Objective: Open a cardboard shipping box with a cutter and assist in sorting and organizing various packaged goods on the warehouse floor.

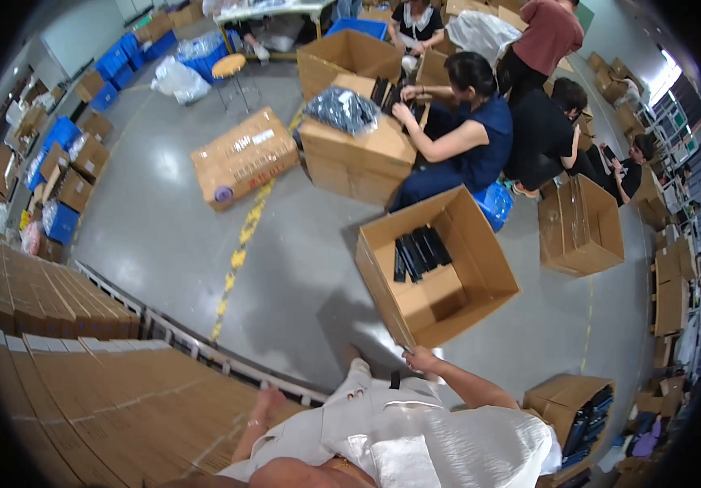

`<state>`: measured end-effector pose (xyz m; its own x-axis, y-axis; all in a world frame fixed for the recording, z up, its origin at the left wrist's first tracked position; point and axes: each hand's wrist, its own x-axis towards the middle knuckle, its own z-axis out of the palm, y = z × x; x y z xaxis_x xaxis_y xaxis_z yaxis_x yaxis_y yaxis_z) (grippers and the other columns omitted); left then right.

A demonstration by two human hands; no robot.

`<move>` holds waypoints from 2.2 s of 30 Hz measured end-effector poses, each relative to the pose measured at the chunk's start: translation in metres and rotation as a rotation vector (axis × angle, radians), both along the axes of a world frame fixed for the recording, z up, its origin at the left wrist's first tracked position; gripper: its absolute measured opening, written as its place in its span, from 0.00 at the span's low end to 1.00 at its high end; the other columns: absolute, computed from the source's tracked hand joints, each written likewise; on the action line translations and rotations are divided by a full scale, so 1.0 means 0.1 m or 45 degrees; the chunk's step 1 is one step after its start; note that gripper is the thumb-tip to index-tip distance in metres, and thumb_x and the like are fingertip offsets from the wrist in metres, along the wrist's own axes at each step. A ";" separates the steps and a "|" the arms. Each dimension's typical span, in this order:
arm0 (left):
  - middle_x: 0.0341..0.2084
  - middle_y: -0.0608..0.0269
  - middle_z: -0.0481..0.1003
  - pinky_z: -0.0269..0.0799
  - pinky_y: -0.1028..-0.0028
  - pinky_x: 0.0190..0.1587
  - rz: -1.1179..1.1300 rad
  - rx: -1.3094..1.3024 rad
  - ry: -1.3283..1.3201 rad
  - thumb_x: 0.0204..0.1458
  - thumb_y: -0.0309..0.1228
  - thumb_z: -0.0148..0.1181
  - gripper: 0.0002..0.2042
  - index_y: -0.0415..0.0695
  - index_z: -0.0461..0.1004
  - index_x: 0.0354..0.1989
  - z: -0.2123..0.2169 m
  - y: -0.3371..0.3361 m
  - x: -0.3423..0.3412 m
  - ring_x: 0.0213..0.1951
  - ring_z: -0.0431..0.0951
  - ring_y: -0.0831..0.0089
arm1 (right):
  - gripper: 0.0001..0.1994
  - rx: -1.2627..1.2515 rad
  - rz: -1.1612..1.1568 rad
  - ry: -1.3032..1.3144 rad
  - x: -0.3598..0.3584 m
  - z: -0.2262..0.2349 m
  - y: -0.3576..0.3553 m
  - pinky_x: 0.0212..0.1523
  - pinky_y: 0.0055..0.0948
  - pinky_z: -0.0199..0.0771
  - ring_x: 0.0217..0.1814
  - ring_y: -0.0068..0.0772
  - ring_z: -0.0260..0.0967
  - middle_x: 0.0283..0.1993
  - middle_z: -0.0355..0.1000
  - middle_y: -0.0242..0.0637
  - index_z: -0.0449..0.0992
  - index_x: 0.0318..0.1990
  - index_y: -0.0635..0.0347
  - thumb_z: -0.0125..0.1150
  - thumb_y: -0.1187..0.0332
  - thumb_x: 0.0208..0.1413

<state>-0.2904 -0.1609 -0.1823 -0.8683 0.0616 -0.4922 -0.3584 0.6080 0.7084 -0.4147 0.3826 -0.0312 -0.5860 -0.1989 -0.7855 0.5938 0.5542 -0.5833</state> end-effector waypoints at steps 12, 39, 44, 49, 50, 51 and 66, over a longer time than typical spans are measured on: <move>0.24 0.58 0.72 0.69 0.74 0.22 0.641 0.780 -0.608 0.51 0.32 0.47 0.08 0.40 0.67 0.32 0.85 0.40 -1.37 0.25 0.74 0.65 | 0.12 -0.065 0.105 0.081 -1.27 0.11 -0.91 0.22 0.26 0.69 0.21 0.25 0.67 0.23 0.69 0.36 0.68 0.32 0.64 0.47 0.62 0.53; 0.42 0.55 0.68 0.68 0.75 0.40 0.583 2.142 -0.027 0.57 0.36 0.40 0.18 0.39 0.60 0.52 3.03 -2.24 -6.74 0.39 0.71 0.69 | 0.06 -1.784 -0.647 -0.884 -6.07 0.51 -6.96 0.31 0.24 0.69 0.31 0.26 0.69 0.26 0.68 0.32 0.68 0.32 0.57 0.50 0.66 0.52; 0.48 0.53 0.65 0.63 0.64 0.47 0.405 2.243 -0.404 0.56 0.37 0.41 0.20 0.41 0.56 0.55 3.12 -3.23 -7.70 0.45 0.67 0.64 | 0.06 -1.740 -0.777 -0.636 -6.92 0.45 -7.68 0.31 0.24 0.69 0.32 0.26 0.69 0.27 0.68 0.32 0.68 0.34 0.56 0.49 0.65 0.53; 0.52 0.48 0.59 0.57 0.56 0.54 0.003 2.328 -0.791 0.54 0.38 0.43 0.23 0.42 0.53 0.57 3.46 -3.74 -8.92 0.54 0.60 0.57 | 0.07 -1.674 -0.909 -0.421 -7.84 0.40 -8.30 0.31 0.24 0.69 0.32 0.26 0.69 0.27 0.68 0.31 0.68 0.35 0.56 0.49 0.65 0.53; 0.53 0.46 0.57 0.55 0.54 0.55 -0.090 2.246 -0.845 0.54 0.38 0.43 0.24 0.41 0.51 0.57 3.54 -3.77 -9.18 0.55 0.58 0.55 | 0.07 -1.667 -0.920 -0.393 -8.08 0.40 -8.59 0.31 0.24 0.69 0.32 0.26 0.68 0.27 0.68 0.31 0.68 0.35 0.56 0.48 0.65 0.53; 0.53 0.43 0.56 0.57 0.55 0.54 -0.240 2.113 -0.879 0.54 0.38 0.45 0.25 0.39 0.51 0.57 3.58 -3.73 -9.42 0.54 0.60 0.54 | 0.07 -1.654 -0.929 -0.365 -8.30 0.36 -8.68 0.31 0.23 0.69 0.32 0.26 0.68 0.27 0.68 0.31 0.68 0.35 0.56 0.48 0.65 0.53; 0.38 0.50 0.71 0.68 0.66 0.45 -0.061 1.026 -0.671 0.55 0.34 0.43 0.15 0.35 0.63 0.45 2.92 -6.01 -12.93 0.42 0.72 0.62 | 0.13 -1.375 -0.933 -0.055 -11.97 0.92 -9.63 0.37 0.25 0.65 0.36 0.22 0.64 0.31 0.67 0.29 0.68 0.39 0.55 0.43 0.58 0.57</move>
